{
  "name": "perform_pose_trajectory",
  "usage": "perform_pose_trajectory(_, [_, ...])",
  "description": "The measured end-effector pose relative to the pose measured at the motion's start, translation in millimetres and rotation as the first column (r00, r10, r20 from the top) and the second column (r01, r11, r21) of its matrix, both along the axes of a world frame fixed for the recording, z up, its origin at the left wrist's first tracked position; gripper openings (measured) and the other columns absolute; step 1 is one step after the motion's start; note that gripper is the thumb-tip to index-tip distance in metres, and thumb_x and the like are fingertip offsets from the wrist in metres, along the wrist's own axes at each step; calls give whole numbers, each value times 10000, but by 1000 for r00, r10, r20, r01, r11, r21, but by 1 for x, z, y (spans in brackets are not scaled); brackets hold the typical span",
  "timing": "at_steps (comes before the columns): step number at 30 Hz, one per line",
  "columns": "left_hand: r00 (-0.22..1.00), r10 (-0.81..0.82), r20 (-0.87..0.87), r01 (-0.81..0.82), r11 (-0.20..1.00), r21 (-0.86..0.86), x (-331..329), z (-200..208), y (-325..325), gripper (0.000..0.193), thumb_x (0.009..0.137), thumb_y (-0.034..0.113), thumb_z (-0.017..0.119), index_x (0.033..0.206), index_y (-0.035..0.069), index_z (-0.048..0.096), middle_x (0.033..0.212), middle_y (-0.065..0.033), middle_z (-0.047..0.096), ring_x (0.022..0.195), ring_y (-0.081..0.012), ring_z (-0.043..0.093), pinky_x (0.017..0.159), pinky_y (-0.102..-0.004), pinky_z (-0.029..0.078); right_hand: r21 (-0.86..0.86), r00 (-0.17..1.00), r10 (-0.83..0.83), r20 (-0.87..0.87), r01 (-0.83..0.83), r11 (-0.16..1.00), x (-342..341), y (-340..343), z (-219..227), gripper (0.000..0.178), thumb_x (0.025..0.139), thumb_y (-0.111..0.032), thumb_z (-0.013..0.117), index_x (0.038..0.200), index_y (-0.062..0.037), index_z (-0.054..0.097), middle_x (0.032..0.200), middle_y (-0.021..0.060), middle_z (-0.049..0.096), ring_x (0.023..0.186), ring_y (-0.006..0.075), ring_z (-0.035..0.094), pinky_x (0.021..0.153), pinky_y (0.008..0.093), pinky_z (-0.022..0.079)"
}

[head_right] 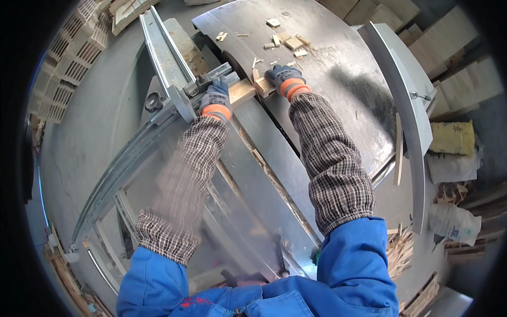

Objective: The person uses a table saw to cut multiple wooden planks into smaller pieces. They position each plank, feed it through the saw, and then move the cut pieces aside to a pile on the floor.

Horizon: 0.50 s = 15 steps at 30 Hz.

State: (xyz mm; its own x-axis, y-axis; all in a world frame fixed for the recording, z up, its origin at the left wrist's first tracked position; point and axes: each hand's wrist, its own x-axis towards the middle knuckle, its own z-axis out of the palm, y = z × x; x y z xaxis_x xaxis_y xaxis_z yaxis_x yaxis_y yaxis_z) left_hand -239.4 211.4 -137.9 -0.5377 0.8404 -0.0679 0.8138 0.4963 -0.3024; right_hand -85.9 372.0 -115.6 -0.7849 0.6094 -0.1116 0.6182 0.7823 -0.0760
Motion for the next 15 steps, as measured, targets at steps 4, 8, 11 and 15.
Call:
perform_pose_trajectory(4, [998,-52,-38,49,997,-61,6,5,-1,782,847,190,600,1499,21,204,1479,-205,360,1188,-274,555,932,-325,490,77,1000,14,-17,-12,997,66,-12,-2,350,789,-117,611,1116,-238,644,1169,109,612,1067,338,614,851,435,518])
perform_pose_trajectory(8, [998,32,52,-33,999,13,10,5,4,778,851,211,608,1499,41,213,1478,-197,368,1195,-274,547,926,-333,496,-35,985,-157,-75,155,987,158,-40,-7,394,776,-117,611,1143,-257,637,1207,88,590,1139,322,573,916,435,493])
perform_pose_trajectory(11, [987,-10,-161,-31,968,-249,-8,-9,19,735,884,283,579,1500,74,238,1521,-139,329,1303,-259,452,1043,-352,405,-89,959,-273,-80,266,960,232,-72,-5,455,739,-123,640,1173,-260,630,1214,72,586,1138,317,566,937,436,482])
perform_pose_trajectory(15, [1000,1,-5,-1,995,-104,10,-10,1,716,896,404,531,1491,92,284,1553,-113,275,1447,-248,235,1165,-360,256,-128,846,-471,-249,453,882,394,-114,-28,503,682,-152,691,1180,-155,619,1184,114,601,1102,330,577,941,396,477])
